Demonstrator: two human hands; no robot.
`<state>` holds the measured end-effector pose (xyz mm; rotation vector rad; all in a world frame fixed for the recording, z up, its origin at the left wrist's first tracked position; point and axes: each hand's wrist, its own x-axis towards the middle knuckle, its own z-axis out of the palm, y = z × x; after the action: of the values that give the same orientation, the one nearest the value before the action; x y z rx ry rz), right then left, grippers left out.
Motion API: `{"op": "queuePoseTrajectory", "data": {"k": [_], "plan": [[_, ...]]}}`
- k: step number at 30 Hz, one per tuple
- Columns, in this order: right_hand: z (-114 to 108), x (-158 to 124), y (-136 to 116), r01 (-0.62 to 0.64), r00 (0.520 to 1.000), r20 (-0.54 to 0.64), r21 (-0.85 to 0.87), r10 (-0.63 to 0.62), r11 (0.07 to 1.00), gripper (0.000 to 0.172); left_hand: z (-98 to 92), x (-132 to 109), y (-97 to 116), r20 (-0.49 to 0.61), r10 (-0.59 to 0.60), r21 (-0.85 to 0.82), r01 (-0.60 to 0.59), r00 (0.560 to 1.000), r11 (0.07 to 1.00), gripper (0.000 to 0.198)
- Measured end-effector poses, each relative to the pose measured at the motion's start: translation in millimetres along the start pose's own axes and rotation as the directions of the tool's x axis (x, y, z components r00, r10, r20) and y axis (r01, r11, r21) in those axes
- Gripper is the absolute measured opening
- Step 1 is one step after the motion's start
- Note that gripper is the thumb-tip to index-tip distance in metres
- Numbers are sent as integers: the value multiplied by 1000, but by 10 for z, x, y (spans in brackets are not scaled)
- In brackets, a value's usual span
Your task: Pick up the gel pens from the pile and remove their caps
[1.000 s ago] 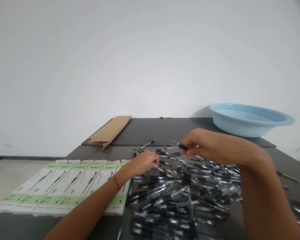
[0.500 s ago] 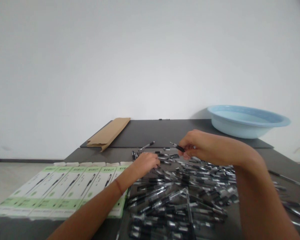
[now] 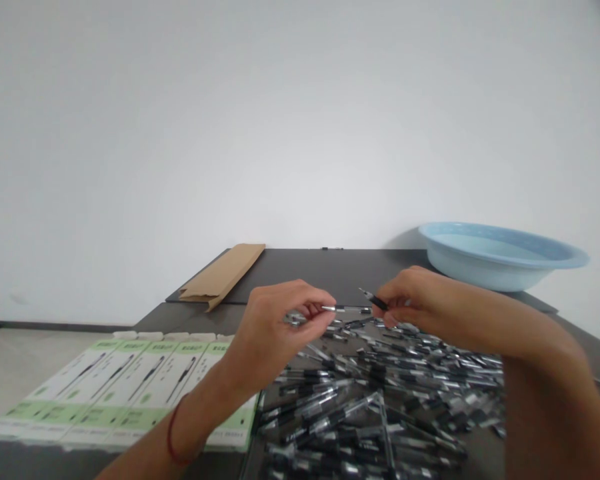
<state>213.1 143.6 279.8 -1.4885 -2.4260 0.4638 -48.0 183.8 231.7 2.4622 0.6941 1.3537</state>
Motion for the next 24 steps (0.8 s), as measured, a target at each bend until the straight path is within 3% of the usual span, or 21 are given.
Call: {"op": "queuePoseTrajectory", "data": {"k": [9,24], "plan": [[7,-110,-91,1,1000,21,6,-1,1000,21,33,-29,104,14,-20,-31,20,1000,999,8],[44,-178,-107,23,999,-42,11,-22,1000,20,37,-49,143,12,-34,1,34,999,999,6]]}}
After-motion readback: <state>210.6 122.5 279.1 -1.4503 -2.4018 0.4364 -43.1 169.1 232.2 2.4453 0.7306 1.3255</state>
